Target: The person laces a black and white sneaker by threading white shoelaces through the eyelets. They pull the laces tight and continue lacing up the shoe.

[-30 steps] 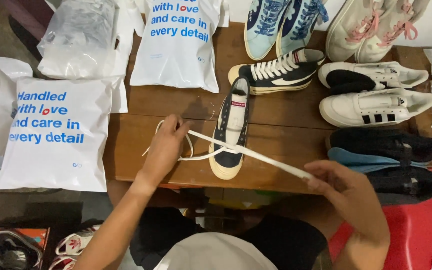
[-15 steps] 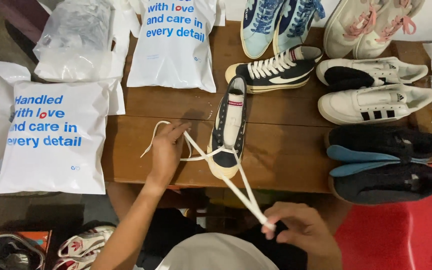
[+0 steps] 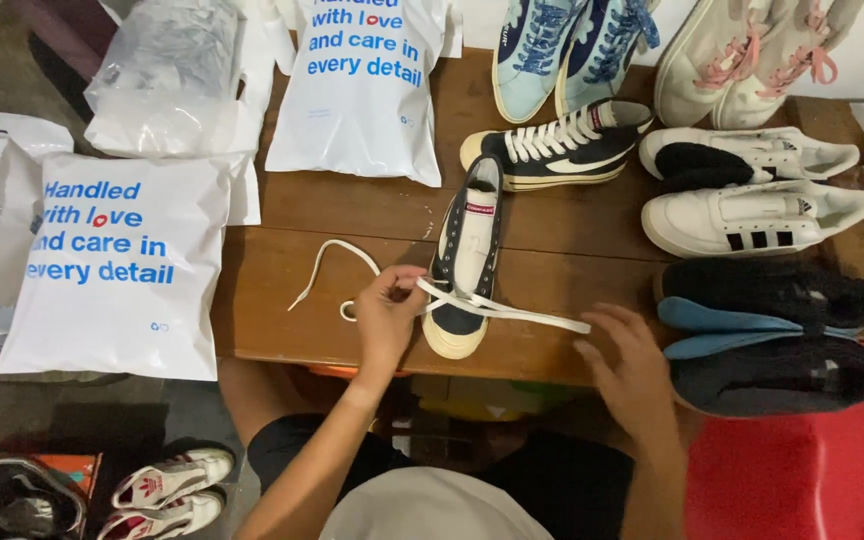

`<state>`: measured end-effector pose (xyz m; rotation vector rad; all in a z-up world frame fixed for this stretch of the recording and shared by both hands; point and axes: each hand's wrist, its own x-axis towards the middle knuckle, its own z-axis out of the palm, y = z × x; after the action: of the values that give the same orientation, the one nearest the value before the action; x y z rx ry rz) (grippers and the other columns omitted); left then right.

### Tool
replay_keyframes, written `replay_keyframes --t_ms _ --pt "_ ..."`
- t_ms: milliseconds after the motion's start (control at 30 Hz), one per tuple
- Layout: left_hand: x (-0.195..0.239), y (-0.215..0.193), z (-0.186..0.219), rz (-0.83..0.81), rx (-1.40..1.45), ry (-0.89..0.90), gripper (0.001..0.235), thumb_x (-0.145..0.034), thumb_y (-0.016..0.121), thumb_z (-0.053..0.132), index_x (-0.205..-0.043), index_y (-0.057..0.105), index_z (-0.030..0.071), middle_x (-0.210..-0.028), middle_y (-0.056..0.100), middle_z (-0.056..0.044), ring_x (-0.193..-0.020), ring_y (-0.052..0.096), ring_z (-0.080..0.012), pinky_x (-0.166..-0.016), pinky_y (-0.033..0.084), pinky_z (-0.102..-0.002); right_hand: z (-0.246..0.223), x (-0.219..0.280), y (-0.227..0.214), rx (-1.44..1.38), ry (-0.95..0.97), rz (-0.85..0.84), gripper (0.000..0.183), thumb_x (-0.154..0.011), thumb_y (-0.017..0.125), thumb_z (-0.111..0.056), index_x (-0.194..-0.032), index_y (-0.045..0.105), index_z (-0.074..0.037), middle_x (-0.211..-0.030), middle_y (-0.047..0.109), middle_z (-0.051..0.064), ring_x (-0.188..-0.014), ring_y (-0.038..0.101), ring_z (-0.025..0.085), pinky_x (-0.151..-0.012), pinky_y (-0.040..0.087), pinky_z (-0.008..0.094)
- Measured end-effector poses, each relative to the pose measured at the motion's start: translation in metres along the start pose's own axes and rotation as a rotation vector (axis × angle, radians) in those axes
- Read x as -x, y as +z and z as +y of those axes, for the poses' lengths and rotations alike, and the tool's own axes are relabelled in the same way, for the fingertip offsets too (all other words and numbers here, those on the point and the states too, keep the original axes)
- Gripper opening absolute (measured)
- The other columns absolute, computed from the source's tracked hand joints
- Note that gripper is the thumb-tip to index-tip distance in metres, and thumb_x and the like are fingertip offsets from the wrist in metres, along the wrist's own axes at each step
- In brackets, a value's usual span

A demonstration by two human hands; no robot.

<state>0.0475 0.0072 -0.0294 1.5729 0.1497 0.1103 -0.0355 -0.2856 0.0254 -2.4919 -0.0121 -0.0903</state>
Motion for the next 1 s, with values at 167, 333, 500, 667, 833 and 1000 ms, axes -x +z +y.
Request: replay_keyframes --t_ms 167,333,500,667,833,1000 --pt "0.001 0.007 0.009 0.134 -0.186 0.016 0.01 -0.083 0.078 0.007 -0.092 0.079 0.012 -0.073 0.076 -0.007 -0.075 0.067 -0.0136 -0.073 0.058 -0.034 -0.023 -0.04 0.057 -0.117 -0.135 0.016 0.019 -0.094 0.07 -0.023 -0.11 0.076 -0.016 -0.097 0.07 0.007 -0.101 0.07 0.032 -0.092 0.055 0.042" --pt "0.001 0.007 -0.003 0.147 -0.162 0.017 0.01 -0.082 0.078 0.006 -0.092 0.078 0.008 -0.071 0.072 -0.006 -0.074 0.063 -0.0145 -0.073 0.056 -0.034 -0.057 -0.077 0.086 -0.117 -0.298 0.056 0.012 -0.094 0.071 -0.012 -0.105 0.074 -0.014 -0.091 0.061 0.005 -0.09 0.066 0.025 -0.082 0.055 0.036" --pt "0.002 0.011 0.001 0.144 -0.18 0.017 0.01 -0.082 0.081 0.008 -0.091 0.079 0.01 -0.072 0.075 -0.008 -0.074 0.066 -0.0166 -0.073 0.057 -0.037 -0.062 -0.096 0.11 0.081 -0.426 0.107 0.006 -0.092 0.07 -0.012 -0.088 0.074 -0.011 -0.089 0.053 0.004 -0.087 0.059 0.028 -0.075 0.049 0.039" --pt "0.001 0.019 -0.005 0.113 -0.106 -0.034 0.009 -0.083 0.083 0.014 -0.091 0.078 0.012 -0.075 0.077 -0.005 -0.078 0.065 -0.0155 -0.079 0.056 -0.037 -0.068 -0.094 0.118 0.006 -0.366 0.107 0.003 -0.086 0.073 -0.006 -0.087 0.076 -0.005 -0.088 0.055 0.014 -0.086 0.054 0.039 -0.072 0.043 0.047" --pt "0.0 0.023 -0.015 0.096 -0.136 -0.024 0.008 -0.087 0.081 0.015 -0.094 0.078 0.016 -0.079 0.078 -0.003 -0.08 0.066 -0.0145 -0.081 0.054 -0.034 -0.051 -0.1 0.132 0.048 -0.293 0.102 0.005 -0.08 0.079 -0.011 -0.084 0.077 -0.014 -0.092 0.05 0.005 -0.091 0.053 0.031 -0.076 0.041 0.042" --pt "0.002 0.013 0.006 -0.104 -0.196 0.236 0.029 -0.091 0.073 0.008 -0.117 0.076 0.021 -0.124 0.068 -0.011 -0.116 0.066 -0.0371 -0.098 0.052 -0.05 -0.065 -0.095 0.128 0.136 -0.299 0.089 0.005 -0.083 0.075 -0.01 -0.085 0.072 -0.014 -0.093 0.049 0.003 -0.091 0.051 0.026 -0.078 0.036 0.038"
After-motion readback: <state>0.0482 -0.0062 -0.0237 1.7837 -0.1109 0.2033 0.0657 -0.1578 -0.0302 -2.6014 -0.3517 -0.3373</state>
